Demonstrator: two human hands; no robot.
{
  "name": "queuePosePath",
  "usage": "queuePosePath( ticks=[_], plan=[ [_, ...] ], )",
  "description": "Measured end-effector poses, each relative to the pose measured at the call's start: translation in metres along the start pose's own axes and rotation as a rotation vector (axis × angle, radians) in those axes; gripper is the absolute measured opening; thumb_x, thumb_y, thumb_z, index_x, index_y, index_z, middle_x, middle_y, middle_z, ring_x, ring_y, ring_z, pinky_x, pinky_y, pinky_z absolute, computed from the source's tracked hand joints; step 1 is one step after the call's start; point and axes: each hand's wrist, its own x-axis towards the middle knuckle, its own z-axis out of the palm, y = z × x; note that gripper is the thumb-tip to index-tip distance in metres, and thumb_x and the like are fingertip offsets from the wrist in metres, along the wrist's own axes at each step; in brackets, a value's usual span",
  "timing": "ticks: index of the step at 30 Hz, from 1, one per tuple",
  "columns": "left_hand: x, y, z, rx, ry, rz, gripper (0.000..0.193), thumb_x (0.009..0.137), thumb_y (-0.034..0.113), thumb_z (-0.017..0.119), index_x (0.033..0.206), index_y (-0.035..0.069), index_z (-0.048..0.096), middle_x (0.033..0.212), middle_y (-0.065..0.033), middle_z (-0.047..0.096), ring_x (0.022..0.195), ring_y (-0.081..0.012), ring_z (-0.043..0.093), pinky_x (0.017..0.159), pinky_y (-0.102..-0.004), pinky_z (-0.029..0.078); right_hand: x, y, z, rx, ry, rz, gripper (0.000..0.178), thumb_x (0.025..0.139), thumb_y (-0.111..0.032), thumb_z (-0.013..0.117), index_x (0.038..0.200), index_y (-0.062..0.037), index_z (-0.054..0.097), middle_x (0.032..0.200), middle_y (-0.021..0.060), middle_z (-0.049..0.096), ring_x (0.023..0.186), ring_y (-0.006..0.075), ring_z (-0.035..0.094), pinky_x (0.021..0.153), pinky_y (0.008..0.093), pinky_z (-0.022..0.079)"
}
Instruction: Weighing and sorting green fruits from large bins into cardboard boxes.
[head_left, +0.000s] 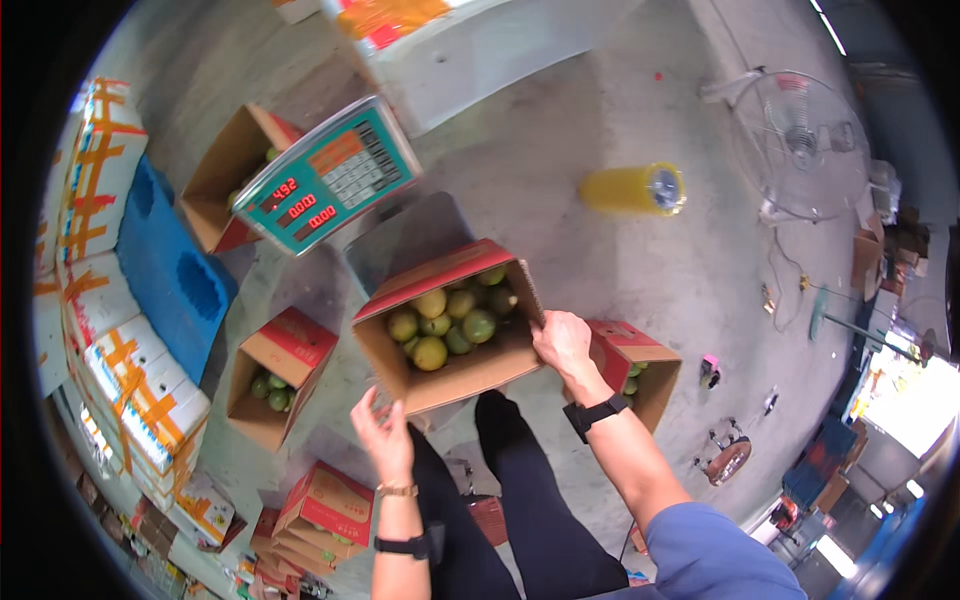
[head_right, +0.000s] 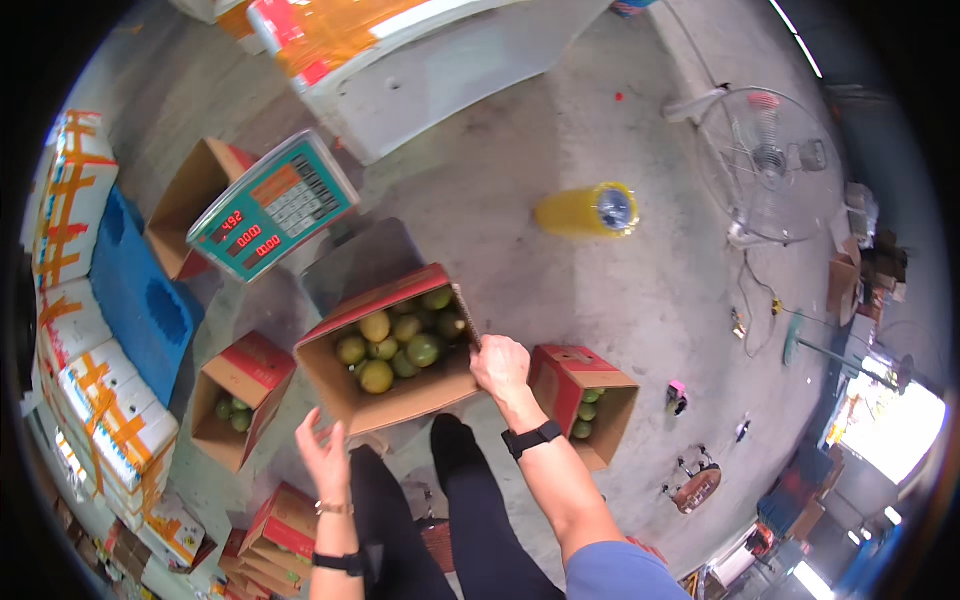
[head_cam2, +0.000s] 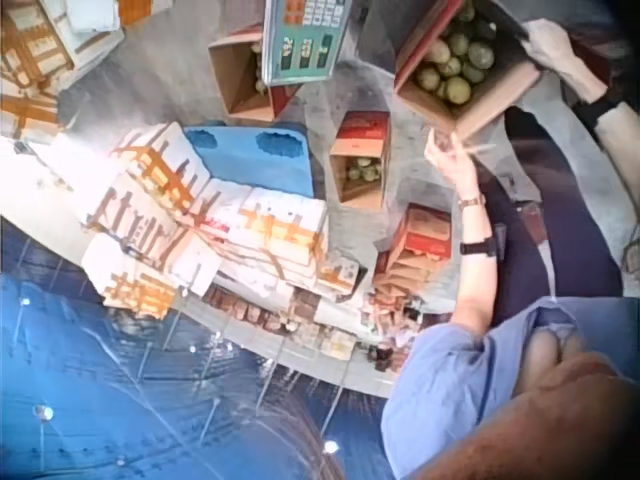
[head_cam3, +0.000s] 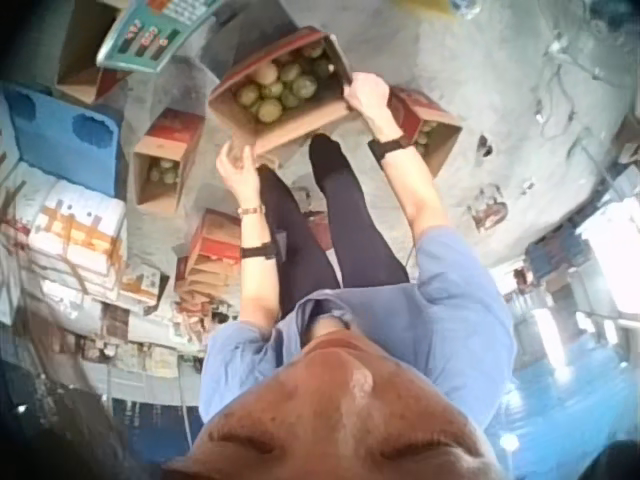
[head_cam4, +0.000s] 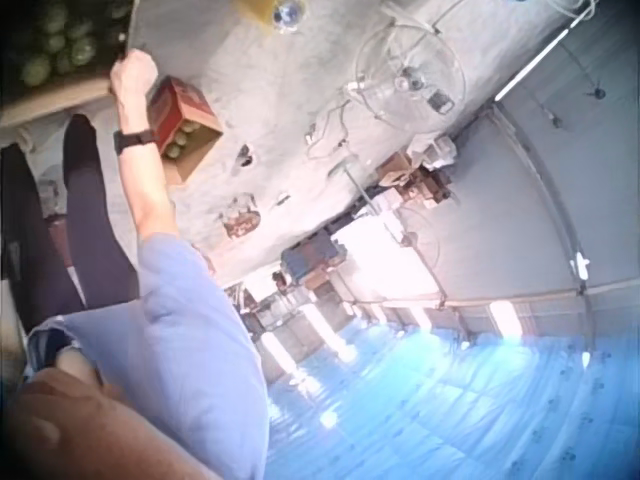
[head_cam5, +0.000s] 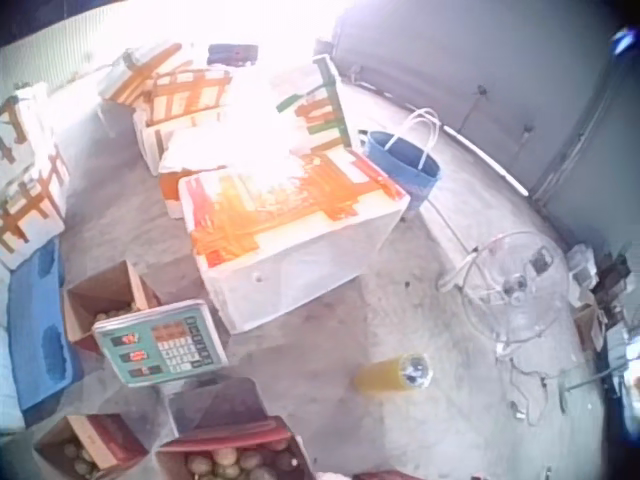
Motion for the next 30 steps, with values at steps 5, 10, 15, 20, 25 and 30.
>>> queuePosePath(
  ticks=[5, 10, 15, 20, 25, 30],
  plan=[
    [-0.017, -0.088, -0.042, 0.076, -0.237, -0.038, 0.031, 0.082, 0.007, 0.067, 0.112, 0.004, 0.059, 0.105, -0.0077, 0.060, 0.090, -0.0177, 0.060, 0.076, -0.0295, 0.050, 0.023, 0.107, 0.000, 0.067, 0.007, 0.009, 0.035, 0.078, -0.037, 0.062, 0.077, -0.0025, 0.069, 0.075, 0.0232, 0.065, 0.078, 0.0380, 0.065, 0.073, 0.0458, 0.051],
    [-0.036, -0.177, -0.076, 0.194, -0.315, -0.273, 0.028, 0.079, 0.009, 0.069, 0.106, 0.004, 0.062, 0.092, -0.0058, 0.064, 0.080, -0.0148, 0.061, 0.073, -0.0277, 0.050, -0.018, 0.250, 0.013, 0.272, 0.017, 0.462, 0.037, 0.078, -0.038, 0.063, 0.086, -0.0024, 0.071, 0.075, 0.0202, 0.068, 0.069, 0.0324, 0.066, 0.064, 0.0427, 0.051],
    [-0.057, -0.260, -0.103, 0.223, -0.324, -0.409, 0.029, 0.079, 0.011, 0.068, 0.107, 0.003, 0.062, 0.096, -0.0088, 0.065, 0.088, -0.0175, 0.061, 0.080, -0.0308, 0.049, -0.066, 0.345, 0.054, 0.936, 0.142, 0.794, 0.027, 0.082, -0.038, 0.063, 0.077, -0.0118, 0.061, 0.058, 0.0014, 0.053, 0.045, 0.0143, 0.049, 0.039, 0.0292, 0.036],
    [-0.082, -0.353, -0.159, 0.565, 0.091, -0.304, 0.047, 0.075, 0.020, 0.073, 0.115, 0.002, 0.057, 0.108, -0.0166, 0.060, 0.103, -0.0318, 0.059, 0.091, -0.0395, 0.047, -0.039, 0.384, 0.071, 1.427, -0.155, 0.805, 0.018, 0.093, -0.026, 0.052, 0.082, -0.0169, 0.064, 0.052, -0.0097, 0.043, 0.040, 0.0017, 0.036, 0.035, 0.0174, 0.027],
    [-0.067, -0.463, -0.217, 1.229, 0.795, -0.544, 0.066, 0.072, 0.030, 0.076, 0.124, 0.000, 0.047, 0.094, -0.0189, 0.062, 0.091, -0.0369, 0.061, 0.084, -0.0455, 0.049, -0.054, 0.408, 0.082, 0.945, 0.384, 0.806, 0.023, 0.090, -0.029, 0.056, 0.073, -0.0142, 0.055, 0.048, -0.0019, 0.044, 0.037, 0.0091, 0.042, 0.032, 0.0219, 0.029],
    [-0.077, -0.545, -0.274, 0.314, 0.512, -1.000, 0.048, 0.070, 0.035, 0.075, 0.102, 0.001, 0.065, 0.076, -0.0152, 0.066, 0.076, -0.0339, 0.065, 0.073, -0.0420, 0.053, -0.107, 0.309, 0.107, 0.244, -0.046, 0.479, 0.016, 0.092, -0.020, 0.054, 0.081, -0.0083, 0.055, 0.055, 0.0021, 0.049, 0.039, 0.0123, 0.047, 0.032, 0.0266, 0.033]
  ],
)
